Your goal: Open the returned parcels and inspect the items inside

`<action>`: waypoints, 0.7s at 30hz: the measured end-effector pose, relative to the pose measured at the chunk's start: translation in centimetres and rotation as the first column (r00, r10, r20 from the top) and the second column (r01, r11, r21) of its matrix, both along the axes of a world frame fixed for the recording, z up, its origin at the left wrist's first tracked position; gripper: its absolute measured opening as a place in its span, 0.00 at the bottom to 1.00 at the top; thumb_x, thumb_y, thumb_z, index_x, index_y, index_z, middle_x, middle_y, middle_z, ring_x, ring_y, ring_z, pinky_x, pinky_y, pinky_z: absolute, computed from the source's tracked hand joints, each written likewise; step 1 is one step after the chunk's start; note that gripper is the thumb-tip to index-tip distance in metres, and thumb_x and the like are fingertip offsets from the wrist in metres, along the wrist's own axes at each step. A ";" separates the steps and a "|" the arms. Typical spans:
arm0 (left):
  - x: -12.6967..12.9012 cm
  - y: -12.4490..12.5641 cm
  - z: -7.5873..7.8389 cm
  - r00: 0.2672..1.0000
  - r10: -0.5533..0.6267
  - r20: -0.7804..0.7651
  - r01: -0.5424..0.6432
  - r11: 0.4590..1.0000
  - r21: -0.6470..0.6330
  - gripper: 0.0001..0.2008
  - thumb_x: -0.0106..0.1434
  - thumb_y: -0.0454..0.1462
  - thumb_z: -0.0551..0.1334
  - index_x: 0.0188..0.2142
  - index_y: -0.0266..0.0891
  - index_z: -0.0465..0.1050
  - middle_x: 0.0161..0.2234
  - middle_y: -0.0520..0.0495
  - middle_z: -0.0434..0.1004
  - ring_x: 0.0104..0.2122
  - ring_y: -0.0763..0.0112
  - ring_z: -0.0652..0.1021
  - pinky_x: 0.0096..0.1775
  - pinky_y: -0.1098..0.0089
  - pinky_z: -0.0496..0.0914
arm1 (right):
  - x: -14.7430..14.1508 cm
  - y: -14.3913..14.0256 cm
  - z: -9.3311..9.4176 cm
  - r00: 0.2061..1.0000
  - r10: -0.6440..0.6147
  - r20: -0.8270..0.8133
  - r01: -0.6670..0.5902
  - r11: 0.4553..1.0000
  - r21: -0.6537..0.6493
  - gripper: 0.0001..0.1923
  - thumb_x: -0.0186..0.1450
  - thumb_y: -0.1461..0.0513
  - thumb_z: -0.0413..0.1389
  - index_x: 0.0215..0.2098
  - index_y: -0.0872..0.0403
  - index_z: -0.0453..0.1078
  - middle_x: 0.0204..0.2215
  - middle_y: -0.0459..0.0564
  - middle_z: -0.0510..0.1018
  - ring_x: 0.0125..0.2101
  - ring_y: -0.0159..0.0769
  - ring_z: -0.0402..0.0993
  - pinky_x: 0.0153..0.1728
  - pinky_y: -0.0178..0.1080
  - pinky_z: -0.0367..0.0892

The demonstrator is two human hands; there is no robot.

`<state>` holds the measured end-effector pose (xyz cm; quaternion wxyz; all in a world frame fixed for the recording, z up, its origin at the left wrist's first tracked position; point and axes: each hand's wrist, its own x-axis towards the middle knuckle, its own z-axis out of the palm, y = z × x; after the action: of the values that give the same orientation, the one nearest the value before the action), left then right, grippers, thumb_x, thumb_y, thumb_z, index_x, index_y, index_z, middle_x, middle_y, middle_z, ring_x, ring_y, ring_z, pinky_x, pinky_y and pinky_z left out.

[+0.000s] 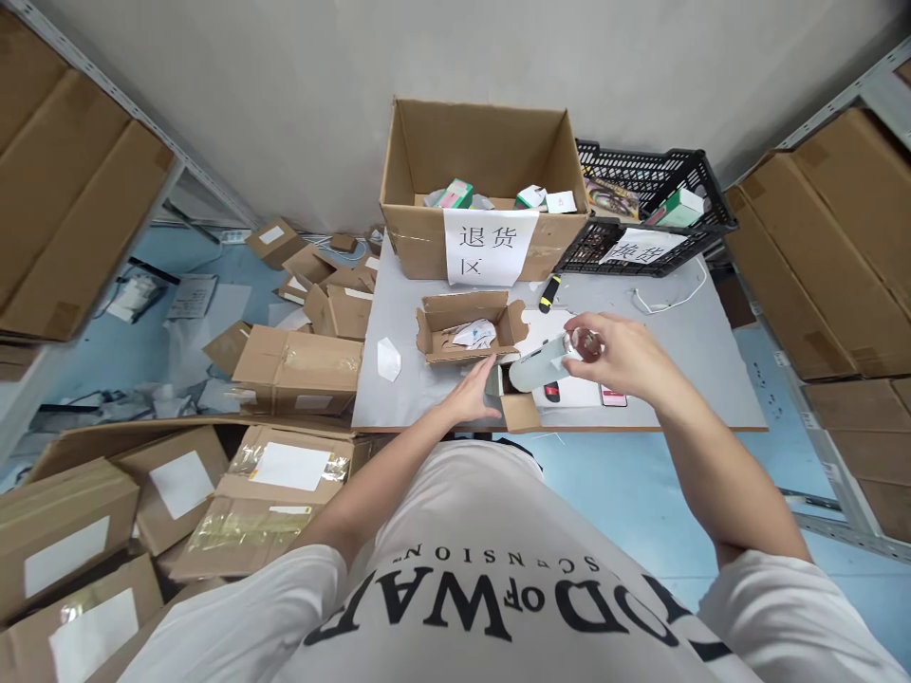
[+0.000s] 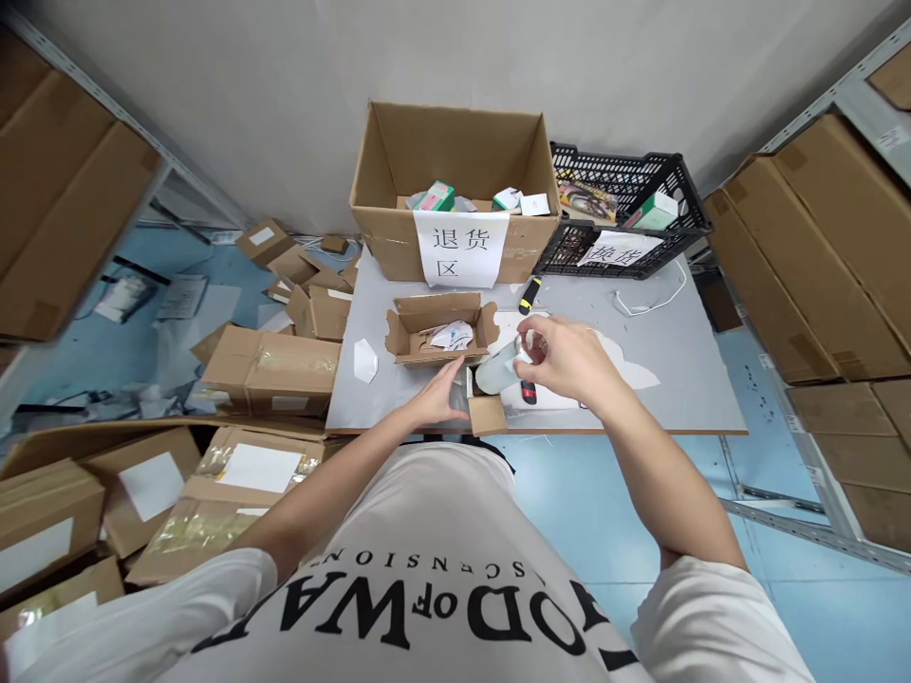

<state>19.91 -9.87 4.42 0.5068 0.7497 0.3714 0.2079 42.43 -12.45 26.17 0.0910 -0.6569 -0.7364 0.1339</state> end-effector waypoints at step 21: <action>3.2 -0.3 -1.9 0.987 0.159 0.030 -0.161 0.978 0.136 0.36 0.45 0.31 0.68 0.55 0.39 0.61 0.50 0.40 0.67 0.51 0.54 0.70 0.52 0.57 0.65 | -4.6 -0.7 -3.4 0.973 -0.075 0.217 0.090 0.994 -0.062 0.14 0.58 0.54 0.56 0.40 0.51 0.68 0.31 0.52 0.73 0.30 0.39 0.69 0.27 0.36 0.52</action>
<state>23.08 -10.15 2.53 0.4390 0.7485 0.4106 0.2801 37.80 -13.10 22.79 -0.0070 -0.7003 -0.7088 0.0847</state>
